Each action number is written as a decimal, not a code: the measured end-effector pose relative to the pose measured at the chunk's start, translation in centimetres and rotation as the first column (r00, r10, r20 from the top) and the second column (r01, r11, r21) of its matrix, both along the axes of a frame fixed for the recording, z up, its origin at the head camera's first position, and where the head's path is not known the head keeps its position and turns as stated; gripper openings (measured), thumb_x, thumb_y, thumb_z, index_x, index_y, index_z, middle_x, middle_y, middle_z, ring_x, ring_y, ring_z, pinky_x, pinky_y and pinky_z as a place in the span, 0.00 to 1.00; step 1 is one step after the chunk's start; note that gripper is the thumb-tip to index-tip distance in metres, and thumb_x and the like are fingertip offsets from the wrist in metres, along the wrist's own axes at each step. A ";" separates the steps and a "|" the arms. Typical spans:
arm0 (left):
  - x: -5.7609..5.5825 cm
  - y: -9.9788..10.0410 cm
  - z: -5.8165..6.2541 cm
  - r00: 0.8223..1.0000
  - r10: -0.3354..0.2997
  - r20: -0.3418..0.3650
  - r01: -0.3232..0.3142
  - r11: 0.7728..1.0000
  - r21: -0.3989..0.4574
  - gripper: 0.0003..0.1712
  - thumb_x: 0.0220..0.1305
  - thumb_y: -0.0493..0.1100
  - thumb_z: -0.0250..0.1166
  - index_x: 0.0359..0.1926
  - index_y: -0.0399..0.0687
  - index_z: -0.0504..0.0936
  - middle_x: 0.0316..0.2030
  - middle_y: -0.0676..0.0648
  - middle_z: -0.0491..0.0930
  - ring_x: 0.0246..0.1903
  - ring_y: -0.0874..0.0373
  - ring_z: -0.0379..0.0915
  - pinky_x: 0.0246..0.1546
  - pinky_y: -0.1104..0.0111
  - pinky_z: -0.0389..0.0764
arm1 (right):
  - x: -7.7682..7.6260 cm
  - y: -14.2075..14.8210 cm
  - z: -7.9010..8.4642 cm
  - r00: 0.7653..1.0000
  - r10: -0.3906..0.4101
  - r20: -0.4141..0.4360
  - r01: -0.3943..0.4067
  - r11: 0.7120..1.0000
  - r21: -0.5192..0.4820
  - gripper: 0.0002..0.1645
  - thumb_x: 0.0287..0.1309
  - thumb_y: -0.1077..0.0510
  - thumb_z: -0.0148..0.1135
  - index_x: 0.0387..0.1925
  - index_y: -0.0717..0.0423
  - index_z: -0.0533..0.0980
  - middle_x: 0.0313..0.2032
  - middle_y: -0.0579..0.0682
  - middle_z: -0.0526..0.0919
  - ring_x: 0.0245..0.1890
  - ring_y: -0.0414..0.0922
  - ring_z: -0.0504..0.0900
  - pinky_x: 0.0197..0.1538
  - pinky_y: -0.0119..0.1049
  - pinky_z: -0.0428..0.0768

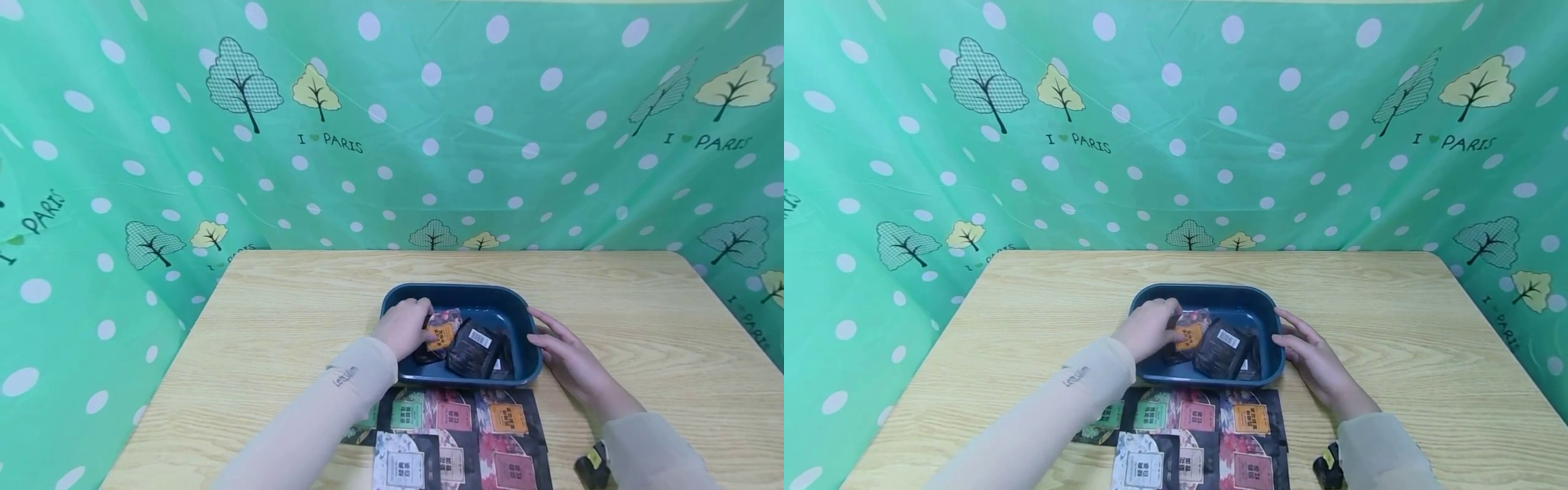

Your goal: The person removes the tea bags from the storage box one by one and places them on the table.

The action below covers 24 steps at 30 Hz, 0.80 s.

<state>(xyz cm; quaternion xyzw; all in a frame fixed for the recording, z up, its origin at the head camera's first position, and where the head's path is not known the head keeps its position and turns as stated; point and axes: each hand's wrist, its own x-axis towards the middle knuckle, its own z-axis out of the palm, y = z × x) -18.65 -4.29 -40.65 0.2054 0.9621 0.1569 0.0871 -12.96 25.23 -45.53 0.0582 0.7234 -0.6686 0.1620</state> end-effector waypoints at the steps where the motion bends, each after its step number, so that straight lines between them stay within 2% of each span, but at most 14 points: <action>1: 0.0 -0.1 0.1 1.000 0.003 -0.006 -0.003 1.000 0.017 0.20 0.61 0.52 0.71 0.49 0.48 0.79 0.42 0.48 0.83 0.41 0.55 0.80 0.43 0.63 0.80 | 0.0 0.0 0.0 1.000 0.001 -0.001 -0.001 1.000 -0.002 0.38 0.72 0.47 0.52 0.77 0.39 0.51 0.73 0.60 0.52 0.54 0.26 0.71 0.73 0.46 0.55; 3: 0.1 -0.2 0.3 0.999 0.011 -0.030 -0.010 0.999 0.043 0.17 0.63 0.52 0.69 0.49 0.51 0.81 0.41 0.50 0.84 0.39 0.57 0.80 0.41 0.65 0.80 | 0.0 0.0 0.0 1.000 -0.002 0.004 0.002 1.000 -0.005 0.38 0.72 0.47 0.53 0.77 0.39 0.51 0.73 0.60 0.52 0.54 0.26 0.71 0.73 0.47 0.54; 5: 0.2 -0.4 0.5 0.999 0.021 -0.048 -0.017 0.998 0.067 0.15 0.64 0.53 0.68 0.47 0.53 0.82 0.40 0.51 0.86 0.37 0.59 0.81 0.37 0.66 0.80 | -0.1 0.0 0.1 1.000 -0.008 0.011 0.008 1.000 -0.012 0.38 0.72 0.47 0.53 0.77 0.39 0.51 0.74 0.61 0.51 0.56 0.28 0.69 0.75 0.53 0.50; 7: 0.2 -0.5 0.7 0.998 0.030 -0.059 -0.024 0.995 0.094 0.13 0.64 0.54 0.67 0.45 0.55 0.82 0.37 0.53 0.86 0.34 0.61 0.81 0.34 0.67 0.79 | -0.1 -0.1 0.1 1.000 -0.015 0.018 0.015 1.000 -0.022 0.38 0.72 0.48 0.53 0.77 0.39 0.51 0.75 0.62 0.49 0.59 0.33 0.67 0.76 0.58 0.45; 11: 0.4 -0.7 1.1 0.997 0.046 -0.055 -0.038 0.989 0.146 0.11 0.64 0.54 0.67 0.42 0.57 0.83 0.34 0.55 0.87 0.30 0.64 0.80 0.31 0.69 0.77 | -0.1 -0.2 0.2 0.999 -0.023 0.026 0.023 0.999 -0.025 0.39 0.72 0.47 0.53 0.77 0.39 0.50 0.75 0.62 0.48 0.64 0.42 0.63 0.75 0.60 0.43; 13: 0.4 -0.8 1.4 0.997 0.049 -0.052 -0.040 0.985 0.170 0.10 0.64 0.54 0.67 0.41 0.57 0.84 0.33 0.56 0.86 0.28 0.66 0.78 0.30 0.70 0.76 | -0.2 -0.1 0.1 0.999 -0.021 0.026 0.022 1.000 -0.022 0.39 0.72 0.47 0.53 0.77 0.39 0.50 0.75 0.62 0.48 0.64 0.42 0.63 0.75 0.60 0.43; 18: 0.7 -1.2 2.2 0.998 0.060 -0.030 -0.051 0.971 0.235 0.10 0.64 0.55 0.66 0.40 0.59 0.84 0.30 0.59 0.85 0.29 0.67 0.77 0.33 0.69 0.76 | -0.2 -0.1 0.1 1.000 -0.014 0.023 0.014 1.000 -0.014 0.39 0.72 0.47 0.53 0.77 0.39 0.49 0.75 0.62 0.48 0.59 0.33 0.65 0.76 0.59 0.43; 24: 1.3 -1.4 3.7 0.997 0.067 0.034 -0.074 0.963 0.259 0.11 0.63 0.57 0.67 0.38 0.58 0.84 0.31 0.59 0.85 0.31 0.65 0.78 0.38 0.66 0.78 | -0.2 -0.2 0.1 1.000 -0.007 0.022 0.007 1.000 -0.007 0.39 0.72 0.46 0.52 0.78 0.40 0.49 0.75 0.62 0.47 0.63 0.38 0.63 0.76 0.59 0.43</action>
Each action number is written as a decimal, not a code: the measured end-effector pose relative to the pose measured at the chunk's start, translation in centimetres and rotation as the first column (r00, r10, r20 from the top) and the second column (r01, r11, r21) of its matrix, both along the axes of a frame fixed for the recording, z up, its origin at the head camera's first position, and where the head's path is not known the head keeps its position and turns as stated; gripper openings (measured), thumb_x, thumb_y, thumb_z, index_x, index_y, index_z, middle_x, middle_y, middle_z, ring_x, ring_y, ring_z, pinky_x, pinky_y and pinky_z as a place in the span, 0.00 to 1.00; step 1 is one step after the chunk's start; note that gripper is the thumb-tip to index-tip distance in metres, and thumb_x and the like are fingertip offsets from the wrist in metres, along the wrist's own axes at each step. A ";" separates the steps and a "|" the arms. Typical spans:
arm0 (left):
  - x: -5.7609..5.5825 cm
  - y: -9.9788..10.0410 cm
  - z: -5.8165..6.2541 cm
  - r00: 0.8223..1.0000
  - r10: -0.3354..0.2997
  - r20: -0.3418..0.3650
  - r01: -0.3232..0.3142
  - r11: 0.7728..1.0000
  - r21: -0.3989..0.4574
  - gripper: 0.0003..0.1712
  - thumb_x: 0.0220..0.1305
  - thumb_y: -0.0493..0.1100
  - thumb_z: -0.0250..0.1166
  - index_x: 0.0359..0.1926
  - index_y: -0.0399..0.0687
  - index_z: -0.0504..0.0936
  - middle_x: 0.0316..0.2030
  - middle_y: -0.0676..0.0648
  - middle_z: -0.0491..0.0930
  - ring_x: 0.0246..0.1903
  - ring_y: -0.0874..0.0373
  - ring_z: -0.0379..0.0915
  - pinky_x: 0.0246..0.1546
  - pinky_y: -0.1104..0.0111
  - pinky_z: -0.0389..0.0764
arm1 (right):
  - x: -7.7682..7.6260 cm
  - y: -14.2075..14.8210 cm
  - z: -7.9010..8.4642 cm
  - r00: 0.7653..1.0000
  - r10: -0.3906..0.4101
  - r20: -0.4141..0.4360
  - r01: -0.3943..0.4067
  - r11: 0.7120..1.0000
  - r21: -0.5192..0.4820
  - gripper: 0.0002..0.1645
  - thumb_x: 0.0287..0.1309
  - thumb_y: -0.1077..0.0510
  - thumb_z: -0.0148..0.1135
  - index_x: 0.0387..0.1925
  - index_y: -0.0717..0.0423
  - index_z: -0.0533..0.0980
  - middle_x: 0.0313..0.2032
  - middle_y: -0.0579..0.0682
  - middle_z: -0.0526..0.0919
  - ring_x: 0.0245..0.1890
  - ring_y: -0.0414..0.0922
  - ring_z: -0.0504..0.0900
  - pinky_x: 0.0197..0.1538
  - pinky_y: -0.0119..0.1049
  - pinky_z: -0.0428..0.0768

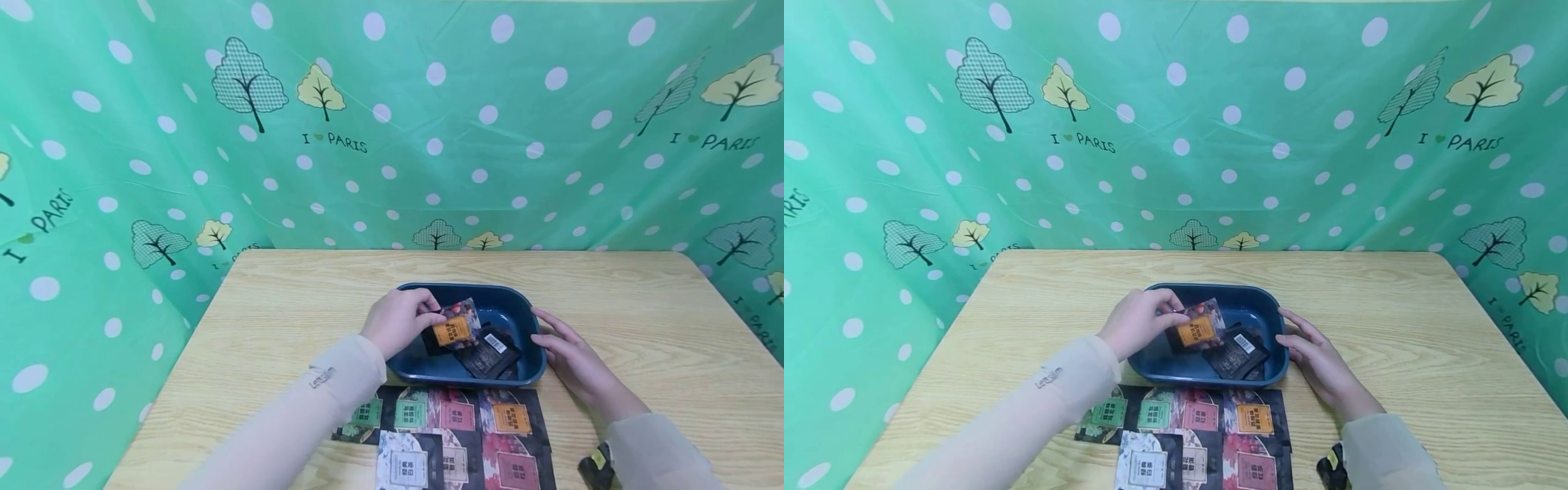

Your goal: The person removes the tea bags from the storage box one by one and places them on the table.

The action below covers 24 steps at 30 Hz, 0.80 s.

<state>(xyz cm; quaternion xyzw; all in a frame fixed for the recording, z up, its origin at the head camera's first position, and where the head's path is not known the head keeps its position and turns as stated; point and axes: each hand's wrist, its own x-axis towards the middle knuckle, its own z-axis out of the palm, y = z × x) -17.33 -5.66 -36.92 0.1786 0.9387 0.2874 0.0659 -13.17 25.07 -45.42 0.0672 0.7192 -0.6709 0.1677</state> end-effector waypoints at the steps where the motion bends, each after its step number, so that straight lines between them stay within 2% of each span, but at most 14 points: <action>1: 0.1 0.0 0.2 1.000 0.000 0.010 0.000 1.000 0.001 0.12 0.62 0.58 0.67 0.37 0.58 0.84 0.30 0.60 0.84 0.31 0.66 0.77 0.38 0.66 0.78 | 0.0 0.0 0.0 1.000 0.001 -0.001 -0.001 1.000 0.000 0.39 0.72 0.46 0.52 0.78 0.40 0.49 0.75 0.62 0.47 0.63 0.38 0.63 0.76 0.59 0.43; 7: 1.0 0.2 1.6 0.999 -0.036 0.029 0.036 0.999 -0.002 0.12 0.59 0.60 0.68 0.33 0.61 0.82 0.26 0.62 0.82 0.27 0.67 0.75 0.35 0.67 0.76 | 0.0 -0.1 -0.1 1.000 0.005 -0.001 -0.005 1.000 0.001 0.39 0.72 0.47 0.52 0.78 0.40 0.49 0.75 0.62 0.48 0.56 0.29 0.67 0.76 0.56 0.45; 11: 1.8 0.0 2.3 0.997 -0.073 0.033 0.073 0.997 -0.002 0.13 0.58 0.61 0.69 0.29 0.62 0.80 0.22 0.63 0.80 0.23 0.66 0.72 0.31 0.69 0.73 | 0.0 -0.1 -0.1 1.000 0.005 0.006 -0.005 1.000 -0.014 0.39 0.73 0.47 0.52 0.78 0.40 0.49 0.76 0.62 0.47 0.57 0.30 0.66 0.76 0.58 0.43; 15: 2.5 -0.5 2.4 0.994 -0.090 0.061 0.088 0.995 0.034 0.13 0.56 0.59 0.71 0.26 0.60 0.80 0.18 0.62 0.78 0.20 0.64 0.69 0.28 0.70 0.71 | 0.1 0.0 -0.2 1.000 0.004 0.004 -0.004 1.000 -0.008 0.38 0.73 0.47 0.52 0.78 0.39 0.49 0.75 0.62 0.47 0.56 0.28 0.68 0.76 0.57 0.44; 17: 2.7 -0.8 2.2 0.991 -0.101 0.083 0.095 0.993 0.066 0.13 0.56 0.58 0.72 0.25 0.60 0.80 0.18 0.62 0.78 0.20 0.65 0.68 0.28 0.71 0.71 | 0.1 0.1 -0.2 1.000 0.002 0.000 -0.002 1.000 -0.001 0.38 0.73 0.47 0.52 0.77 0.39 0.50 0.75 0.62 0.48 0.54 0.25 0.70 0.76 0.55 0.46; 20: 3.1 -1.4 2.0 0.981 -0.120 0.152 0.101 0.986 0.130 0.12 0.56 0.54 0.73 0.25 0.58 0.80 0.17 0.60 0.79 0.17 0.63 0.69 0.25 0.71 0.73 | 0.1 0.0 -0.1 1.000 -0.002 0.000 0.002 1.000 0.003 0.38 0.73 0.47 0.52 0.77 0.39 0.50 0.75 0.61 0.49 0.53 0.24 0.70 0.76 0.55 0.46; 24: 3.8 -2.0 1.8 0.955 -0.144 0.259 0.094 0.976 0.195 0.11 0.56 0.50 0.74 0.24 0.56 0.81 0.16 0.56 0.80 0.14 0.59 0.71 0.21 0.72 0.72 | 0.1 0.0 -0.1 1.000 -0.002 0.008 0.002 1.000 -0.005 0.38 0.72 0.46 0.52 0.77 0.39 0.50 0.75 0.62 0.48 0.56 0.28 0.68 0.76 0.56 0.44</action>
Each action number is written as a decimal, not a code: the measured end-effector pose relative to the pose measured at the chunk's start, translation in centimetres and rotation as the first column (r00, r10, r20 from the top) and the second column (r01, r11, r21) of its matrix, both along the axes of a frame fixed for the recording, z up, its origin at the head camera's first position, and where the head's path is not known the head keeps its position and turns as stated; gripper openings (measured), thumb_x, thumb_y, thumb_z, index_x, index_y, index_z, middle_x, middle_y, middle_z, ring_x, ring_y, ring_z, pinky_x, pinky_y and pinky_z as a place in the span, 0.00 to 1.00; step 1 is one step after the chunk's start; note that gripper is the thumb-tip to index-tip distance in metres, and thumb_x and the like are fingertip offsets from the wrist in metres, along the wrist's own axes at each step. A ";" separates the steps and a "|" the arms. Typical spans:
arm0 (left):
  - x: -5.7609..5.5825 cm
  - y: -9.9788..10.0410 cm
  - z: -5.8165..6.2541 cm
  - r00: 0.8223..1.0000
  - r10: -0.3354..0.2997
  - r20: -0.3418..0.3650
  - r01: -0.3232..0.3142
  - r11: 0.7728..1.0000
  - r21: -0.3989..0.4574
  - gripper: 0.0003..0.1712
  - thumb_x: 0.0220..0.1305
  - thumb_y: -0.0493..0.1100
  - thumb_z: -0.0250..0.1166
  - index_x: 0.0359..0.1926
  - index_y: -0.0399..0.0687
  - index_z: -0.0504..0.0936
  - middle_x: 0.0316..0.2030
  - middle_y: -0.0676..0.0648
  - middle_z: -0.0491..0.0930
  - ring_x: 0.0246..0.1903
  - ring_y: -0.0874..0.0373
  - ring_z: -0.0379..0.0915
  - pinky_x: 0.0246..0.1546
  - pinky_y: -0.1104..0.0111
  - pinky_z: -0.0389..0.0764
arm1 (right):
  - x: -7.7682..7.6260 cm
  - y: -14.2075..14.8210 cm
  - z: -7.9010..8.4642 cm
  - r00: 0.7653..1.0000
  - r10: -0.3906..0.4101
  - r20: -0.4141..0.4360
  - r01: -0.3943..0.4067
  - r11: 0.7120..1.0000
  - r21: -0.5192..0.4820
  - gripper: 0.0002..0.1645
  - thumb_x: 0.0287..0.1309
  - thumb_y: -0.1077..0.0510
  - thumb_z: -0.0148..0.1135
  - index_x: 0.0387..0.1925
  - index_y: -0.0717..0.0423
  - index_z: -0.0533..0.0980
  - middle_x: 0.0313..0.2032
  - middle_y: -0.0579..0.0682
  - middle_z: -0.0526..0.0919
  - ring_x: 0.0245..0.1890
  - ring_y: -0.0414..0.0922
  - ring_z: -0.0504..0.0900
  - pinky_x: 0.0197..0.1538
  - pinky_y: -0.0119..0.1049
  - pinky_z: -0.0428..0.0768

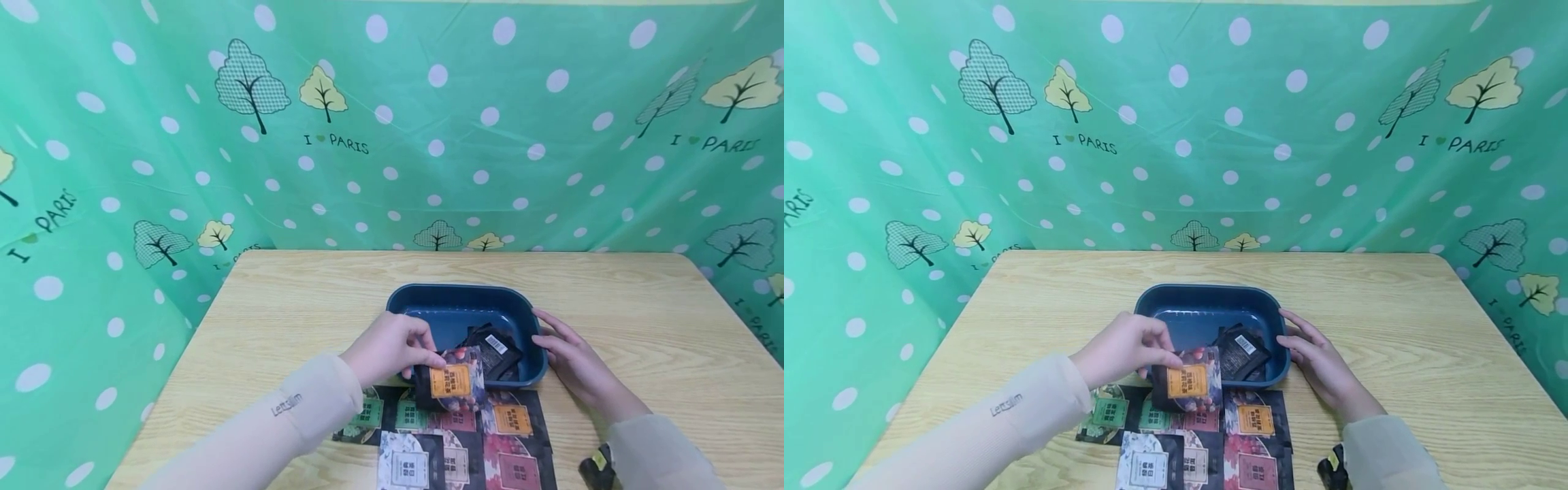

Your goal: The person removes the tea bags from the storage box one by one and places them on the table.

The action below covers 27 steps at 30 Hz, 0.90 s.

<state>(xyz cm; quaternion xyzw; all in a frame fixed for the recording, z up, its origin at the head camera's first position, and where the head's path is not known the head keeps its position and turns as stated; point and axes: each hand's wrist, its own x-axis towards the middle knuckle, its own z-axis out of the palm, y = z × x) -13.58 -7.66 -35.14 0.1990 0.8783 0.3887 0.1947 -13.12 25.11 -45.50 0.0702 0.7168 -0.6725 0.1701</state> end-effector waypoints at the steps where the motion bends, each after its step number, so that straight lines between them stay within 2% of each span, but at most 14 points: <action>1: 0.2 -0.1 0.0 1.000 -0.006 0.019 0.006 1.000 0.007 0.10 0.55 0.49 0.74 0.24 0.56 0.81 0.17 0.56 0.81 0.14 0.58 0.72 0.21 0.72 0.72 | 0.0 0.0 0.0 1.000 0.000 0.001 0.000 1.000 -0.004 0.38 0.72 0.46 0.52 0.77 0.39 0.50 0.75 0.62 0.47 0.57 0.30 0.67 0.76 0.57 0.44; 5: 0.9 -0.8 -0.2 0.996 -0.042 0.080 0.039 0.999 0.035 0.08 0.57 0.46 0.74 0.25 0.54 0.83 0.19 0.57 0.83 0.15 0.56 0.75 0.26 0.73 0.73 | 0.0 0.0 0.0 1.000 0.003 0.003 -0.003 1.000 -0.003 0.38 0.72 0.47 0.52 0.77 0.39 0.49 0.75 0.61 0.47 0.57 0.29 0.67 0.76 0.55 0.45; 10: 1.9 -1.9 -0.9 0.981 -0.112 0.159 0.108 0.994 0.036 0.06 0.57 0.43 0.73 0.27 0.52 0.84 0.21 0.56 0.84 0.19 0.50 0.81 0.38 0.71 0.77 | 0.1 0.0 0.0 1.000 0.006 -0.002 -0.006 1.000 0.001 0.38 0.73 0.46 0.52 0.77 0.40 0.50 0.75 0.61 0.49 0.54 0.24 0.69 0.76 0.53 0.47; 12: 2.2 -2.4 -1.3 0.974 -0.127 0.189 0.125 0.992 0.020 0.06 0.57 0.42 0.73 0.27 0.53 0.84 0.18 0.54 0.82 0.18 0.51 0.80 0.41 0.71 0.78 | 0.1 0.0 0.0 1.000 0.006 -0.005 -0.006 1.000 0.005 0.38 0.72 0.46 0.52 0.77 0.39 0.50 0.75 0.61 0.49 0.53 0.24 0.70 0.75 0.51 0.49; 14: 2.5 -3.0 -1.7 0.970 -0.135 0.201 0.135 0.991 0.014 0.07 0.56 0.42 0.74 0.26 0.53 0.83 0.17 0.53 0.81 0.16 0.54 0.76 0.39 0.71 0.78 | 0.1 0.1 0.0 1.000 0.008 -0.011 -0.008 1.000 0.006 0.38 0.72 0.46 0.52 0.77 0.39 0.50 0.75 0.61 0.49 0.54 0.24 0.70 0.74 0.46 0.54; 20: 3.0 -4.6 -2.8 0.977 -0.126 0.171 0.126 0.992 0.011 0.09 0.53 0.44 0.75 0.26 0.52 0.82 0.19 0.56 0.81 0.21 0.58 0.76 0.30 0.71 0.75 | 0.1 0.2 0.0 1.000 0.013 -0.023 -0.013 1.000 0.006 0.38 0.72 0.47 0.52 0.77 0.39 0.51 0.74 0.61 0.49 0.54 0.24 0.71 0.69 0.37 0.60; 27: 3.7 -6.5 -3.8 0.987 -0.085 0.138 0.094 0.994 -0.056 0.10 0.51 0.48 0.77 0.24 0.55 0.82 0.18 0.58 0.78 0.21 0.66 0.71 0.30 0.72 0.73 | 0.0 0.3 -0.3 1.000 0.018 -0.021 -0.018 1.000 -0.002 0.38 0.73 0.48 0.51 0.77 0.39 0.50 0.75 0.61 0.47 0.54 0.24 0.70 0.67 0.32 0.61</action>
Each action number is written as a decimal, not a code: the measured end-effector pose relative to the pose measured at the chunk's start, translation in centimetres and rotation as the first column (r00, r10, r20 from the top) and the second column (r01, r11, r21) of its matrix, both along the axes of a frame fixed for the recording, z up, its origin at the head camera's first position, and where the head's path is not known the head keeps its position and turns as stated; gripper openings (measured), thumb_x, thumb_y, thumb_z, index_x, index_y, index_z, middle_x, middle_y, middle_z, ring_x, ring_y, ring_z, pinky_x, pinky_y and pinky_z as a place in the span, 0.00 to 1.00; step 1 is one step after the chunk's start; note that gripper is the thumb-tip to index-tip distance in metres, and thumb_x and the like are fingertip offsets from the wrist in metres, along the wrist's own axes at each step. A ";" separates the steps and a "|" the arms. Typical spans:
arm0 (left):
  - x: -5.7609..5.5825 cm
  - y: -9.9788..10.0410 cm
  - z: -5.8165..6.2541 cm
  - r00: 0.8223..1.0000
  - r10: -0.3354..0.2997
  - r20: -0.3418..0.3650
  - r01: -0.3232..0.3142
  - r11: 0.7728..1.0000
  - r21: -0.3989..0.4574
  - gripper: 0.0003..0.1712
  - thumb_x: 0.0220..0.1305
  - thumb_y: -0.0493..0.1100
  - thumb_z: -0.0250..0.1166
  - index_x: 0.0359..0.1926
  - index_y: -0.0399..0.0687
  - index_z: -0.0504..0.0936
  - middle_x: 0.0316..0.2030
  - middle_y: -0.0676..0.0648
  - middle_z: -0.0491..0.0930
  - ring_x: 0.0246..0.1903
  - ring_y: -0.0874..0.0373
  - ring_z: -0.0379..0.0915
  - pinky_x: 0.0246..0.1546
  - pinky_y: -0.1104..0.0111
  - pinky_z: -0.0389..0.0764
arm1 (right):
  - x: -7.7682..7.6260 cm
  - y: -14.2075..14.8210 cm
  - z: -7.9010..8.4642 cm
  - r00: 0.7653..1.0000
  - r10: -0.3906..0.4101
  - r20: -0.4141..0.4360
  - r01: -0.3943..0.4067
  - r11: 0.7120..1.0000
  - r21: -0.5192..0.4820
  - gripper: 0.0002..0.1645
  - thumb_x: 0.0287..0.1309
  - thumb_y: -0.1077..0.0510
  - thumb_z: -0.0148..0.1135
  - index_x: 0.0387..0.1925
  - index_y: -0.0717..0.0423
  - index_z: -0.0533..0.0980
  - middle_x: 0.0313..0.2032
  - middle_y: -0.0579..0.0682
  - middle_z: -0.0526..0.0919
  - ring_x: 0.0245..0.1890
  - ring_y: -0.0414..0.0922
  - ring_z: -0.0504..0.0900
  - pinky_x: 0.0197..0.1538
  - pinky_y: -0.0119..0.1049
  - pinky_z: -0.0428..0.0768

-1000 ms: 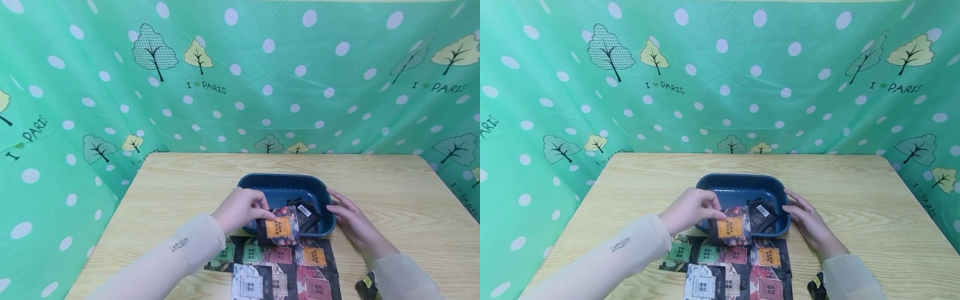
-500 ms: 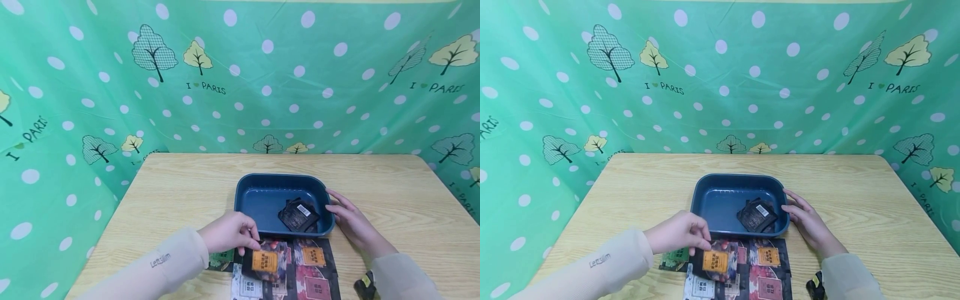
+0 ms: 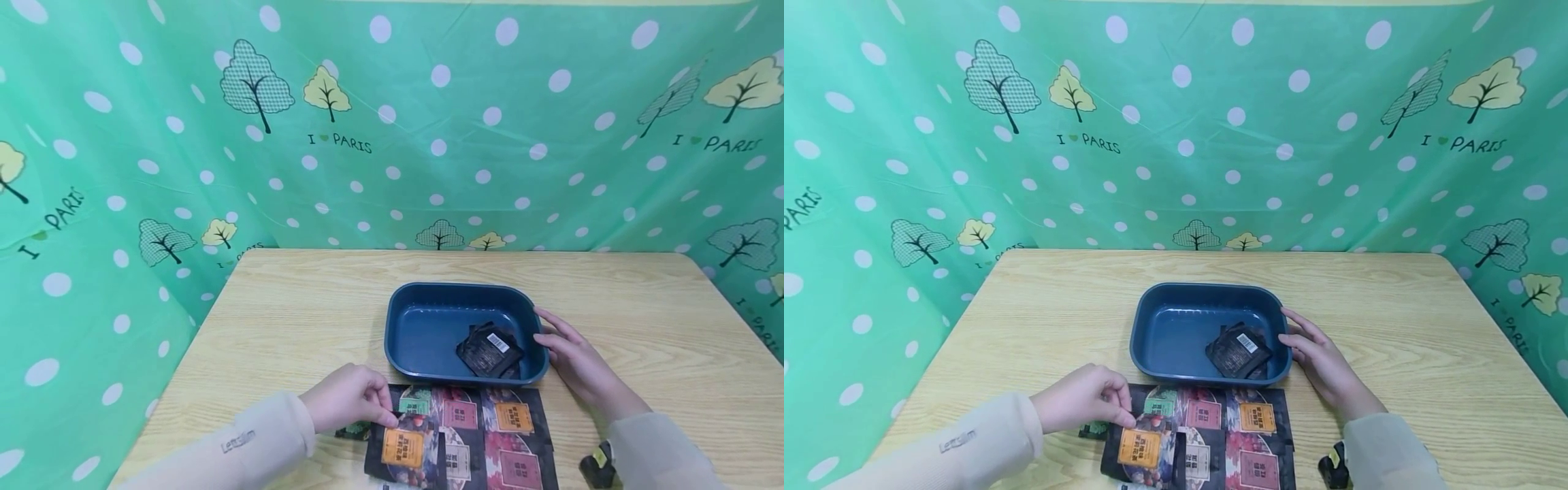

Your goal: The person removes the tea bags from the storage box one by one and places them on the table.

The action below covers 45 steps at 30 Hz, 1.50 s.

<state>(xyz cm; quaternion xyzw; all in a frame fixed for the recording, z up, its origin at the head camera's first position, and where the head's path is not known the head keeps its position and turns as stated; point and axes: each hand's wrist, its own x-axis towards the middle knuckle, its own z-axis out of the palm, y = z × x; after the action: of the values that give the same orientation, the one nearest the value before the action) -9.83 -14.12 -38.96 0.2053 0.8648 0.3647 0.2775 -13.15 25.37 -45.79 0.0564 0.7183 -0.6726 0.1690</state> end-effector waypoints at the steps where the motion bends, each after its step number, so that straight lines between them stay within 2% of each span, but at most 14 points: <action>1: 0.1 -0.2 -0.2 1.000 0.003 -0.002 -0.003 1.000 -0.010 0.11 0.51 0.49 0.77 0.24 0.55 0.82 0.18 0.59 0.78 0.21 0.66 0.70 0.29 0.71 0.72 | 0.0 0.0 0.0 1.000 0.000 -0.001 0.000 1.000 0.006 0.38 0.73 0.48 0.51 0.77 0.39 0.49 0.75 0.61 0.47 0.54 0.23 0.70 0.65 0.30 0.62; 12: 1.3 -2.9 -2.2 0.998 0.059 -0.010 -0.059 0.996 -0.062 0.12 0.48 0.51 0.77 0.23 0.56 0.81 0.18 0.59 0.75 0.21 0.65 0.68 0.28 0.71 0.69 | 0.1 0.0 0.0 1.000 -0.004 -0.023 0.004 1.000 -0.007 0.37 0.73 0.49 0.52 0.77 0.42 0.51 0.73 0.63 0.52 0.53 0.23 0.73 0.54 0.18 0.67; 21: 1.7 -3.7 -3.1 0.989 0.089 -0.116 -0.105 0.984 -0.141 0.15 0.45 0.55 0.78 0.22 0.59 0.80 0.19 0.61 0.75 0.22 0.65 0.68 0.30 0.70 0.69 | 0.1 0.0 0.1 1.000 0.004 -0.021 -0.004 1.000 -0.006 0.38 0.73 0.49 0.52 0.77 0.41 0.50 0.74 0.63 0.50 0.53 0.23 0.73 0.53 0.18 0.67; 30: 1.6 -3.6 -3.7 0.981 0.137 -0.141 -0.161 0.971 -0.174 0.17 0.43 0.57 0.79 0.21 0.58 0.79 0.18 0.60 0.73 0.21 0.64 0.65 0.28 0.71 0.67 | 0.0 0.0 0.0 1.000 0.008 -0.008 -0.008 1.000 0.002 0.38 0.73 0.48 0.51 0.78 0.41 0.50 0.74 0.62 0.51 0.53 0.24 0.72 0.57 0.22 0.66; 33: 1.5 -3.6 -3.8 0.979 0.141 -0.144 -0.167 0.969 -0.184 0.17 0.42 0.57 0.79 0.21 0.58 0.78 0.18 0.59 0.73 0.21 0.64 0.66 0.28 0.71 0.66 | 0.1 0.0 0.1 1.000 0.002 -0.003 -0.002 1.000 0.014 0.38 0.73 0.48 0.51 0.77 0.40 0.50 0.73 0.60 0.52 0.53 0.24 0.72 0.63 0.29 0.64; 35: 1.5 -3.6 -3.8 0.980 0.137 -0.145 -0.163 0.968 -0.193 0.18 0.42 0.57 0.79 0.21 0.58 0.78 0.18 0.59 0.73 0.21 0.64 0.66 0.28 0.71 0.66 | 0.1 0.0 0.1 1.000 0.002 -0.002 -0.002 1.000 0.011 0.38 0.73 0.48 0.52 0.77 0.39 0.50 0.73 0.60 0.52 0.53 0.25 0.73 0.69 0.36 0.61; 37: 1.4 -3.6 -3.9 0.981 0.129 -0.147 -0.157 0.967 -0.201 0.18 0.43 0.57 0.79 0.21 0.58 0.78 0.18 0.59 0.73 0.21 0.63 0.65 0.28 0.71 0.66 | 0.1 0.0 0.2 1.000 0.004 -0.005 -0.004 1.000 0.009 0.38 0.72 0.48 0.52 0.77 0.38 0.51 0.72 0.60 0.53 0.53 0.25 0.73 0.70 0.39 0.60; 40: 1.4 -3.5 -3.8 0.980 0.117 -0.160 -0.151 0.965 -0.217 0.18 0.43 0.57 0.79 0.20 0.58 0.77 0.19 0.59 0.73 0.22 0.64 0.65 0.28 0.71 0.66 | 0.1 0.0 0.2 1.000 0.009 -0.009 -0.009 1.000 0.007 0.38 0.72 0.47 0.53 0.77 0.39 0.50 0.73 0.61 0.52 0.54 0.25 0.73 0.67 0.34 0.62; 42: 1.4 -3.4 -3.9 0.979 0.114 -0.170 -0.152 0.962 -0.226 0.19 0.42 0.58 0.79 0.20 0.58 0.77 0.19 0.60 0.73 0.22 0.64 0.65 0.28 0.71 0.66 | 0.1 0.0 0.2 1.000 0.008 -0.010 -0.008 1.000 0.015 0.38 0.72 0.47 0.53 0.77 0.39 0.50 0.73 0.60 0.53 0.54 0.25 0.73 0.62 0.28 0.64; 45: 1.4 -3.3 -3.9 0.977 0.112 -0.180 -0.155 0.958 -0.242 0.19 0.42 0.59 0.78 0.20 0.59 0.76 0.20 0.60 0.73 0.22 0.64 0.64 0.28 0.71 0.66 | 0.1 0.0 0.1 1.000 0.006 -0.011 -0.006 1.000 0.021 0.38 0.72 0.47 0.52 0.77 0.39 0.50 0.73 0.60 0.53 0.54 0.24 0.73 0.61 0.27 0.65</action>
<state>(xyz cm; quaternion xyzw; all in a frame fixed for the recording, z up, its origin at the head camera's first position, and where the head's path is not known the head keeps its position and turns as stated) -8.42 -17.44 -42.89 0.1383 0.9363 0.2502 0.2039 -13.02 25.39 -45.66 0.0525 0.7265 -0.6647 0.1664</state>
